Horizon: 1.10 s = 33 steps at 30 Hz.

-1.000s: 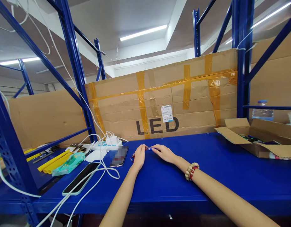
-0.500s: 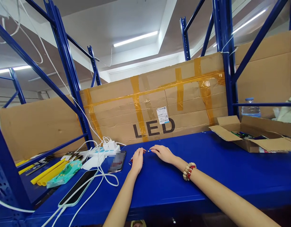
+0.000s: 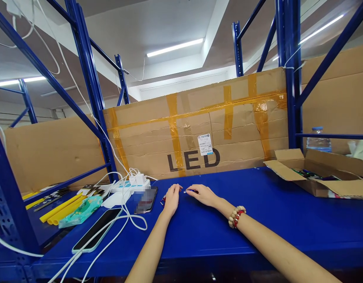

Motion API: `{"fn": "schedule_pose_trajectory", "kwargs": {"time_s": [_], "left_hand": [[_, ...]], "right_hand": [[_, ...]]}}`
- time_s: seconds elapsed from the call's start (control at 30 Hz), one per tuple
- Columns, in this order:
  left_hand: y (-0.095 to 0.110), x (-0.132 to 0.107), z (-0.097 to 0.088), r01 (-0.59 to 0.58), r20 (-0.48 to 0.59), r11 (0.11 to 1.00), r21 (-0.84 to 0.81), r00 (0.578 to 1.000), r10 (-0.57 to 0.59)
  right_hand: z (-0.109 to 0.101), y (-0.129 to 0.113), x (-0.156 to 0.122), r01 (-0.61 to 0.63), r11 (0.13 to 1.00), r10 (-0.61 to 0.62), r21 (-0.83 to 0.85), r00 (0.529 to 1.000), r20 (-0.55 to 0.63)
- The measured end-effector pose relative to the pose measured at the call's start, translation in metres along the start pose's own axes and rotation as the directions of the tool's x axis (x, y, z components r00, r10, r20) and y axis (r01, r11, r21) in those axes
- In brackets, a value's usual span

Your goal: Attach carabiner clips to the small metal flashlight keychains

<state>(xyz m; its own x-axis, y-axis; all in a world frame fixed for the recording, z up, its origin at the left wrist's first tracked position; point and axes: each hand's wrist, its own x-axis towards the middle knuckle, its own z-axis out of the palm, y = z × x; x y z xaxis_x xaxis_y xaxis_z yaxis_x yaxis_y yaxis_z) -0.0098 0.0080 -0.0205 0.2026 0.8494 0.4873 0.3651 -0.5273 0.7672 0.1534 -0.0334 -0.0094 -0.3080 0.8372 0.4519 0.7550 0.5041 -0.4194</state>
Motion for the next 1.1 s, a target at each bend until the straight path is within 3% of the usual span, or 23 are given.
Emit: {"fn": "schedule_pose_trajectory", "kwargs": {"time_s": [0.27, 0.6, 0.8, 1.1], "left_hand": [[0.0027, -0.0017, -0.0015, 0.022, 0.009, 1.0, -0.019, 1.0, -0.022], [-0.0005, 0.0001, -0.0002, 0.008, -0.028, 0.998, -0.069, 1.0, -0.01], [-0.0013, -0.0001, 0.0001, 0.001, -0.03, 0.999, -0.048, 1.0, -0.002], [0.0025, -0.0012, -0.0007, 0.008, -0.037, 1.0, -0.017, 0.999, -0.009]], "right_hand": [[-0.0003, 0.004, 0.0029, 0.001, 0.997, -0.001, 0.071, 1.0, -0.002], [-0.0028, -0.0011, 0.0, -0.091, 0.996, 0.089, -0.024, 0.995, -0.051], [-0.0033, -0.0004, 0.0007, -0.073, 0.997, 0.072, -0.017, 0.995, -0.066], [0.003, 0.0065, 0.0046, 0.007, 0.991, 0.003, 0.134, 0.998, -0.068]]}}
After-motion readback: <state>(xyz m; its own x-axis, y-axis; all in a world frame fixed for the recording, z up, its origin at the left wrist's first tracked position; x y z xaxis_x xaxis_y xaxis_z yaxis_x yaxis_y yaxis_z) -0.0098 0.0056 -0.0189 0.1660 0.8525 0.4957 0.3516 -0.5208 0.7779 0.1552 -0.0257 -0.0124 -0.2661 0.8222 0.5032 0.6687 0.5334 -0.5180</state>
